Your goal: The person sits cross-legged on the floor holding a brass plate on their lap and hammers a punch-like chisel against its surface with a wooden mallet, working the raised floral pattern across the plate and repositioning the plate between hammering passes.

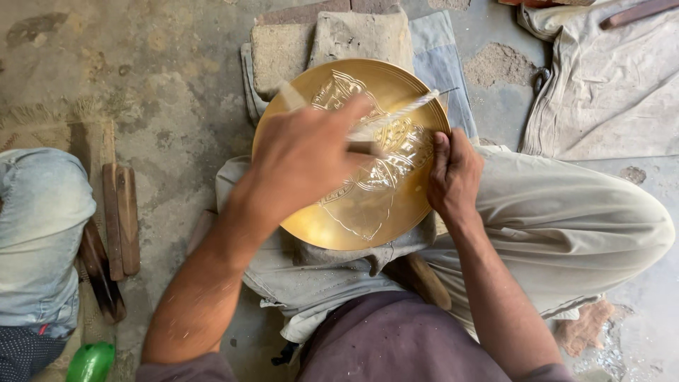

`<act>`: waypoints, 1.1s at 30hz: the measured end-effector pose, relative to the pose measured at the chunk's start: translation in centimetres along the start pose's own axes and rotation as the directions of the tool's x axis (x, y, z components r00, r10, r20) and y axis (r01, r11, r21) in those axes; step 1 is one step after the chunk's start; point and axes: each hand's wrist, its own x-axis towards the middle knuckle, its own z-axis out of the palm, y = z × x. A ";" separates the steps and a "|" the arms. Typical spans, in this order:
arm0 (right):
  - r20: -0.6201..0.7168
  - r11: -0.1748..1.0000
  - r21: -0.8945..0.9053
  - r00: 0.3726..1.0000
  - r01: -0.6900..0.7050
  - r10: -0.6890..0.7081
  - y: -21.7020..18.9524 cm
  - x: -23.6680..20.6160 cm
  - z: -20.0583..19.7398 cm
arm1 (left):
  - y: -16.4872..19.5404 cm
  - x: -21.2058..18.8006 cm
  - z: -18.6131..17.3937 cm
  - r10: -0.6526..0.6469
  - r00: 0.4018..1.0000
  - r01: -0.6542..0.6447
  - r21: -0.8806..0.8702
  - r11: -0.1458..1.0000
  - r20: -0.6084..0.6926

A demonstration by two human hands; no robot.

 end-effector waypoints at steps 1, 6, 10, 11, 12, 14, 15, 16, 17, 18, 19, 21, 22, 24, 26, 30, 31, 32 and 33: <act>-0.021 1.000 0.019 1.000 -0.012 0.012 0.1 -0.4 0.1 | -1.5 -1.0 -0.1 -0.078 0.995 0.074 -0.056 0.996 -0.060; -0.064 0.988 0.086 0.989 -0.131 0.136 0.6 -1.9 0.4 | -8.4 -5.4 1.4 -0.136 0.914 0.111 -0.088 0.990 -0.381; -0.062 0.991 0.089 0.992 -0.101 0.107 0.6 -2.3 0.4 | -8.4 -7.6 4.7 -0.188 0.907 0.099 -0.245 0.965 -0.376; -0.055 0.989 0.101 0.992 -0.110 0.116 0.5 -2.3 0.4 | -8.3 -8.1 5.1 -0.243 0.905 0.161 -0.247 0.956 -0.349; -0.047 0.986 0.107 0.990 -0.130 0.135 0.5 -2.3 0.3 | -8.1 -8.5 5.3 -0.293 0.904 0.220 -0.249 0.943 -0.312; 0.000 0.982 0.096 0.987 -0.160 0.161 0.3 -2.1 0.1 | -8.3 -8.2 5.1 -0.366 0.896 0.312 -0.233 0.921 -0.250; 0.029 0.982 0.094 0.987 -0.162 0.160 0.2 -2.0 0.0 | -8.8 -7.7 4.5 -0.393 0.891 0.347 -0.215 0.913 -0.229; 0.044 0.984 0.086 0.987 -0.158 0.155 0.2 -1.8 0.0 | -9.2 -7.3 3.9 -0.418 0.884 0.381 -0.196 0.903 -0.208; 0.052 0.984 0.078 0.987 -0.158 0.155 0.1 -1.5 -0.1 | -9.4 -6.9 3.4 -0.359 0.896 0.324 -0.166 0.931 -0.261; 0.059 0.984 0.069 0.985 -0.164 0.160 0.1 -1.3 -0.1 | -9.6 -6.5 2.8 -0.292 0.905 0.264 -0.131 0.956 -0.308; 0.062 0.984 0.069 0.985 -0.166 0.161 0.0 -1.0 -0.1 | -9.6 -6.0 2.2 -0.225 0.910 0.204 -0.095 0.974 -0.348; 0.086 0.984 0.067 0.983 -0.166 0.160 -0.2 -0.5 -0.3 | -8.8 -4.6 1.5 -0.153 0.943 0.088 -0.220 0.971 -0.295; 0.105 0.984 0.095 0.985 -0.148 0.138 -0.3 -0.2 -0.4 | -8.0 -3.5 1.5 -0.123 0.953 0.040 -0.286 0.957 -0.277; 0.130 0.981 0.159 0.987 -0.110 0.090 -0.7 0.5 -0.6 | -6.1 -0.4 1.2 0.007 0.960 -0.095 -0.303 0.948 -0.279; 0.170 0.988 0.088 0.979 -0.129 0.113 -1.3 1.6 -0.9 | -4.1 2.6 1.0 0.123 0.937 -0.210 -0.246 0.946 -0.327; 0.152 0.950 0.282 0.972 0.132 -0.180 -2.0 4.6 -1.0 | -0.2 5.0 1.8 0.303 0.898 -0.389 -0.250 0.887 -0.320; 0.176 0.963 0.265 0.980 0.047 -0.096 -2.2 5.2 -0.7 | 0.2 4.9 1.9 0.313 0.925 -0.360 -0.236 0.903 -0.215; 0.195 0.969 0.246 0.981 -0.036 -0.013 -2.4 5.6 -0.4 | 0.0 4.3 1.9 0.287 0.936 -0.330 -0.226 0.917 -0.204; 0.212 0.967 0.225 0.975 -0.117 0.069 -2.3 5.7 -0.2 | -0.4 3.2 2.0 0.259 0.946 -0.299 -0.215 0.930 -0.195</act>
